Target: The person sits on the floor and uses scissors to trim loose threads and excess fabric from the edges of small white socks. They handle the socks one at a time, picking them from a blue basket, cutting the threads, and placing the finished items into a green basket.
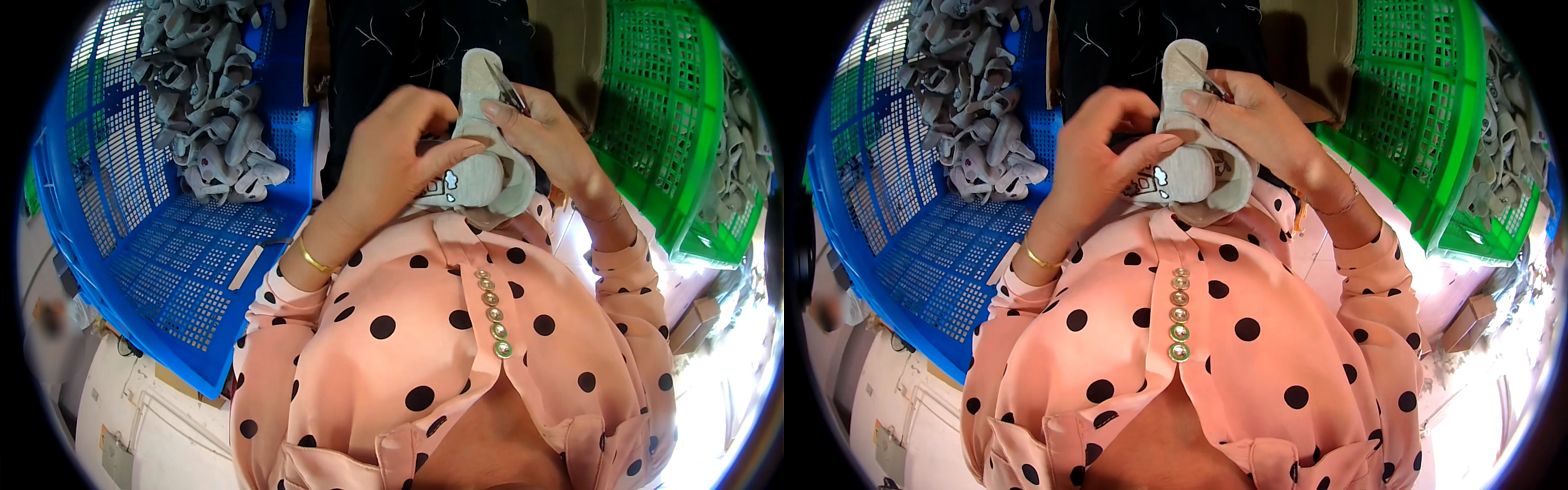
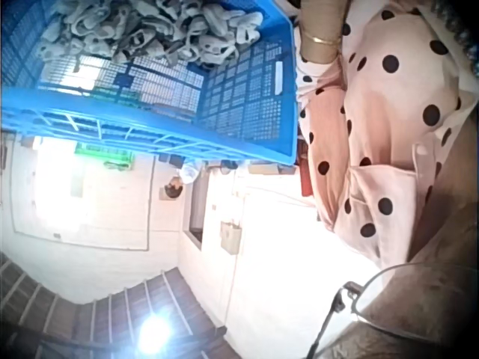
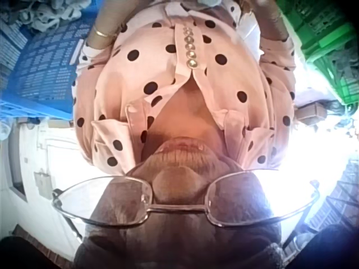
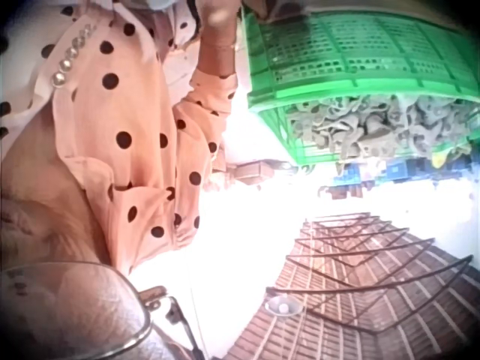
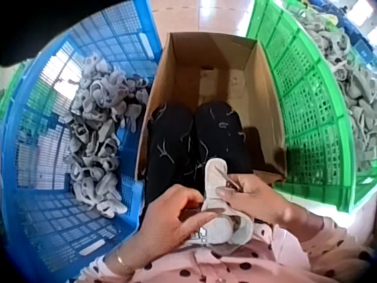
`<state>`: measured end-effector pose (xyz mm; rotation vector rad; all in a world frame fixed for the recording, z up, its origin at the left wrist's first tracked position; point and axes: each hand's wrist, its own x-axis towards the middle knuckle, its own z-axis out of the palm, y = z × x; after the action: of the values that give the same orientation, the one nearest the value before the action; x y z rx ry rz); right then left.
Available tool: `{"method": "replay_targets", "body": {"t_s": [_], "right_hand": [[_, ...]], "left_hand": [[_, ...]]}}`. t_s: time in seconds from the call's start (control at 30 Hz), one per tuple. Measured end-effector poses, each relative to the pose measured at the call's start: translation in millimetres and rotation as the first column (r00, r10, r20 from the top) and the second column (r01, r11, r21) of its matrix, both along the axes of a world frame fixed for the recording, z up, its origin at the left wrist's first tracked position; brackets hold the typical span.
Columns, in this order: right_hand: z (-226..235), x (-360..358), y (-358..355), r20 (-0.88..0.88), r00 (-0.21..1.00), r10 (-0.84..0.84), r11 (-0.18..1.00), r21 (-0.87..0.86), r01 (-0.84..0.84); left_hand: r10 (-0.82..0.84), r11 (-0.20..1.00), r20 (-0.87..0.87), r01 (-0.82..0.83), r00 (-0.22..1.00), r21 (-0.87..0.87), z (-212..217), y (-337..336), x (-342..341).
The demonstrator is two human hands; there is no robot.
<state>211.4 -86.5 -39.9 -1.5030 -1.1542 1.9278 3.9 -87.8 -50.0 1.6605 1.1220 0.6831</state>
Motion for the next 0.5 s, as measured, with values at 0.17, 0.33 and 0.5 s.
{"method": "replay_targets", "body": {"t_s": [0.17, 0.33, 0.5], "right_hand": [[8, 3, 1, -0.066, 0.997, 0.036, 0.999, -0.005, -0.037], [6, 14, -1, -0.036, 0.996, 0.079, 0.997, 0.025, -0.078], [8, 4, -3, 0.019, 0.998, 0.051, 0.982, 0.178, -0.054]], "left_hand": [[-0.055, 0.867, -0.194, 0.144, 0.979, 0.478, -5, 6, -3], [0.236, 0.972, 0.218, -0.230, 0.947, -0.051, -8, 31, -12], [0.236, 0.738, 0.394, 0.101, 0.888, -0.668, 10, 19, 12]]}}
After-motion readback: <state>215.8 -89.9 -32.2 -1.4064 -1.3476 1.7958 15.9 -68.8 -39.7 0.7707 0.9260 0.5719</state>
